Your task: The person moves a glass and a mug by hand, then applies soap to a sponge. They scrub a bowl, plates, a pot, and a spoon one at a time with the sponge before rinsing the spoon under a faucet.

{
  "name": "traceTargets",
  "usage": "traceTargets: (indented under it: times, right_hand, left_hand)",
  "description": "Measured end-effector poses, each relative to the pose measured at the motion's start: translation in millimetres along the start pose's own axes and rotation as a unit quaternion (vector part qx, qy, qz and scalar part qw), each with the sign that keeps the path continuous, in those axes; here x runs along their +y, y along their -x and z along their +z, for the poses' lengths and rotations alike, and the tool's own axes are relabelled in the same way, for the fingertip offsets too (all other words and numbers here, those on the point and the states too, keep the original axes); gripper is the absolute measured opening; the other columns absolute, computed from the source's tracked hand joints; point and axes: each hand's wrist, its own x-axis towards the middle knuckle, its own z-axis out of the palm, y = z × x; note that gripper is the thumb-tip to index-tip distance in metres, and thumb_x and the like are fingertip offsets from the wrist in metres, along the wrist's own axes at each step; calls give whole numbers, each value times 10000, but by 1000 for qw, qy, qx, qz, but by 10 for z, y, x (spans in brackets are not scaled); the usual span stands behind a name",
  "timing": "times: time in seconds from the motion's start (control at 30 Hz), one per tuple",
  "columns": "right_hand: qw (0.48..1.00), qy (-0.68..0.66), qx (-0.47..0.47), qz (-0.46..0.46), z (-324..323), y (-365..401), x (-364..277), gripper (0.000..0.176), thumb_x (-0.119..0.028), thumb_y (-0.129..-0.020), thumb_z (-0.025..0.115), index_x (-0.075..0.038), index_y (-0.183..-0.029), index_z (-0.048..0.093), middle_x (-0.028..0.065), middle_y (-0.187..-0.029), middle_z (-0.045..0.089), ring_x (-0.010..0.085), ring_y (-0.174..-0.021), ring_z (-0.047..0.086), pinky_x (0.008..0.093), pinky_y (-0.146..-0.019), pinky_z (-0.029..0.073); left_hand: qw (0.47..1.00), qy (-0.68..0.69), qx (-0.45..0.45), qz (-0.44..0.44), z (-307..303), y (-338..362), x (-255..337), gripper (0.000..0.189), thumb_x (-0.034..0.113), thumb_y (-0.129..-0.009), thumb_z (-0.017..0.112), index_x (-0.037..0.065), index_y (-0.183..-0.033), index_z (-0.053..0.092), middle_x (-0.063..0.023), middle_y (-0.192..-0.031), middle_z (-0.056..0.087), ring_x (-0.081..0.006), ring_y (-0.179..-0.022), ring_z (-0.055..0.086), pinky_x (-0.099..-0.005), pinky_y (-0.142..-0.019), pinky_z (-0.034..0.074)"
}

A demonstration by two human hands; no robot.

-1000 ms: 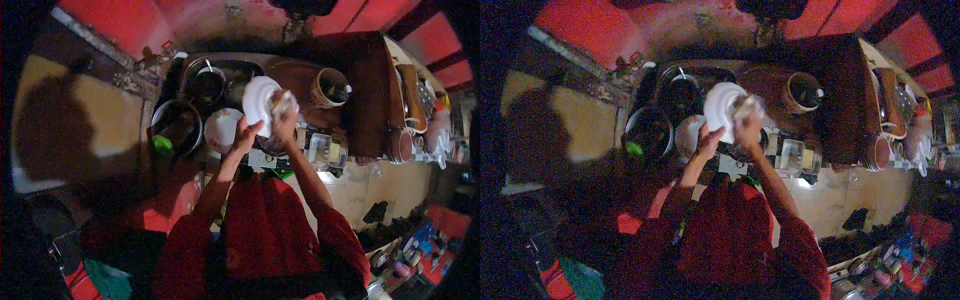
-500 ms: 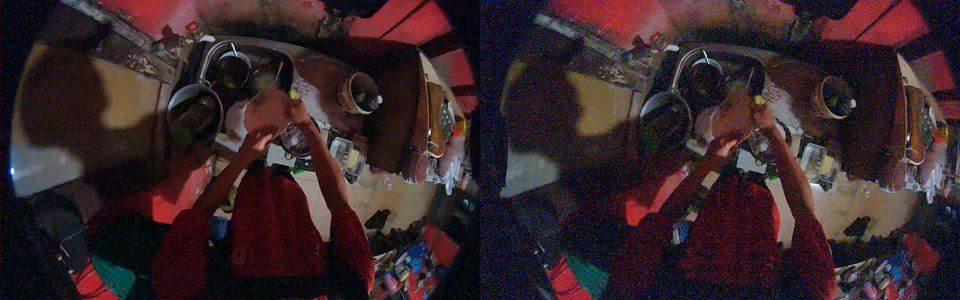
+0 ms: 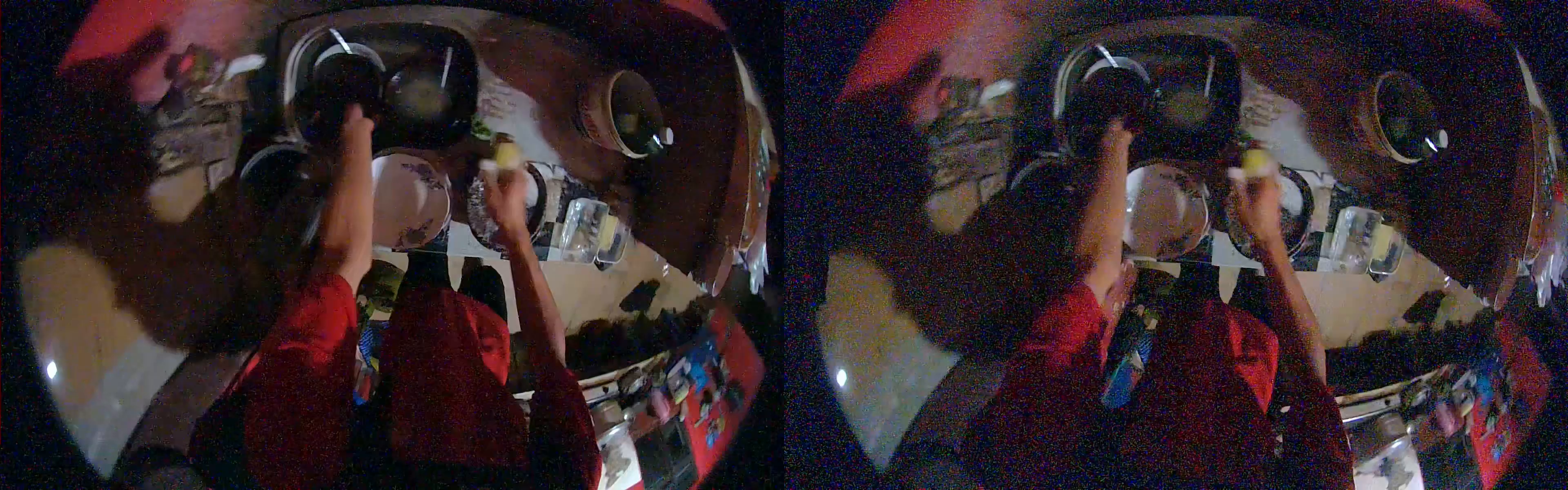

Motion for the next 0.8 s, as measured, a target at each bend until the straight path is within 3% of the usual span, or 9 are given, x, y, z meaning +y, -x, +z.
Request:
traceTargets:
  times: [0.1,0.17,0.23,0.27,0.37,0.43,0.63,0.67,0.8]
  right_hand:
    - [975,-20,102,197,-941,214,560,427,-269,-967,444,22,-1274,385,201,-1172,532,318,-966,547,348,-821,432]
    - [907,365,207,9,-1405,283,1043,437,-239,-978,402,39,-1310,344,238,-1244,486,365,-1080,514,376,-901,414]
    - [942,289,167,-9,-1700,494,1507,485,-169,-947,453,-10,-1375,290,271,-1301,433,406,-1179,449,421,-969,376]
    - [839,539,24,-66,-1953,615,1970,588,-115,-887,530,-81,-1411,267,266,-1338,404,432,-1218,399,452,-987,364]
    - [902,426,8,74,-1853,644,1717,561,-133,-866,565,-61,-1375,341,207,-1387,387,378,-1251,403,429,-1012,363]
    - [902,428,39,45,-1816,632,1721,588,-156,-836,608,-98,-1367,363,187,-1381,403,370,-1248,409,417,-1012,367]
    - [851,474,73,215,-1749,795,1804,599,-300,-776,643,-92,-1296,429,190,-961,636,393,-845,603,495,-695,482]
    - [869,479,126,16,-1768,874,1909,471,-313,-810,592,-97,-1219,502,182,-839,641,388,-768,612,502,-667,480]
    - [902,419,95,38,-1900,927,1998,384,-252,-815,608,-136,-1174,534,166,-830,640,343,-692,614,469,-588,480]
  left_hand:
    - [993,35,-19,-111,140,-21,19,351,162,-837,604,126,-1168,494,-90,-1219,502,-291,-1142,466,-516,-817,479]
    - [989,42,-2,-145,192,-55,14,355,163,-839,597,117,-1175,492,-99,-1228,499,-303,-1150,459,-534,-822,477]
    - [994,-10,22,-104,239,-8,-25,358,169,-843,588,107,-1180,485,-107,-1214,504,-308,-1124,473,-529,-802,487]
    - [995,-33,31,-89,262,33,-31,359,172,-846,584,101,-1183,482,-111,-1208,506,-311,-1112,480,-526,-793,491]
    - [990,-120,55,-42,250,115,21,365,181,-852,570,85,-1191,473,-124,-1188,513,-319,-1074,501,-517,-764,506]
    - [978,-194,71,-2,249,198,105,370,187,-857,561,74,-1196,466,-132,-1175,518,-325,-1048,515,-511,-744,515]
    - [917,-374,108,92,260,480,466,388,206,-870,534,42,-1211,447,-157,-1136,532,-342,-972,558,-493,-687,544]
    - [908,-391,110,102,357,580,556,392,209,-873,530,36,-1214,444,-161,-1129,534,-344,-960,565,-490,-677,549]
    - [891,-418,116,135,575,924,841,408,221,-882,512,15,-1224,431,-178,-1103,544,-355,-909,593,-479,-638,568]
